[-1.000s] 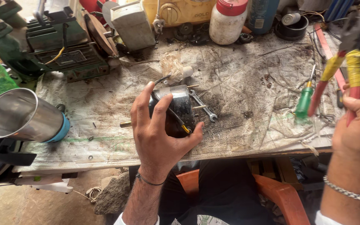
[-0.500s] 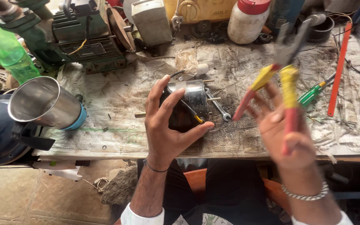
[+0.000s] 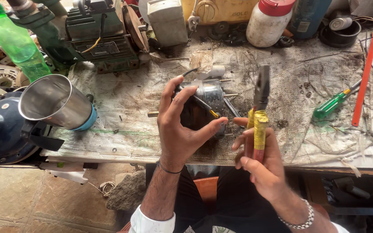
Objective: The person holds a small electric motor on a workbench and unscrews fasteners on its housing using a spanner and screwdriver. They then pry at the motor with a screwdriver, use pliers on the shaft end, and finally pull off the end cover to expose the rotor and windings.
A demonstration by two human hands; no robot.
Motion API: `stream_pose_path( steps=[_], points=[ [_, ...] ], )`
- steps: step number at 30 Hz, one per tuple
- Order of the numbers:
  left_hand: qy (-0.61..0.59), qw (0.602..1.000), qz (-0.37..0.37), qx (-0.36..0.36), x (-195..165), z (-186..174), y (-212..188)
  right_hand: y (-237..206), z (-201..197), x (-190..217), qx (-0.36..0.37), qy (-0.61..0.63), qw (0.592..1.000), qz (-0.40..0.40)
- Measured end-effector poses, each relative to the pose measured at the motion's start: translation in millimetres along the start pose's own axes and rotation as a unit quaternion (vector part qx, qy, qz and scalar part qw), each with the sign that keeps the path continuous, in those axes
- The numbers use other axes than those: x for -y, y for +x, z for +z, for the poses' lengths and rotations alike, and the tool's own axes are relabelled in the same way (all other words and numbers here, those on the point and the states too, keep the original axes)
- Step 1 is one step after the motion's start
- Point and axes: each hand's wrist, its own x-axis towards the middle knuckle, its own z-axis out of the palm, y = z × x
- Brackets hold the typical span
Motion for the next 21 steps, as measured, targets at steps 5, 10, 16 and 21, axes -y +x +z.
stream_pose_path(
  steps=[5, 10, 16, 21],
  points=[
    [-0.021, 1.000, -0.012, -0.003, 2.7, 4.4, 1.6, 1.9, -3.7, -6.9, 0.067, -0.041, 0.997, -0.003],
    [0.006, 1.000, 0.007, -0.010, 2.6, 3.0, -2.2, -2.2, 1.4, -18.1, -0.093, 0.037, 0.993, -0.059],
    [0.011, 1.000, 0.010, -0.015, 2.5, 4.2, -2.0, 3.4, -4.2, -9.1, 0.069, -0.133, 0.982, 0.115],
    [0.037, 0.999, 0.012, -0.016, 0.9, 4.0, -4.5, -1.0, 9.0, -14.5, -0.110, 0.030, 0.992, -0.049]
  ],
)
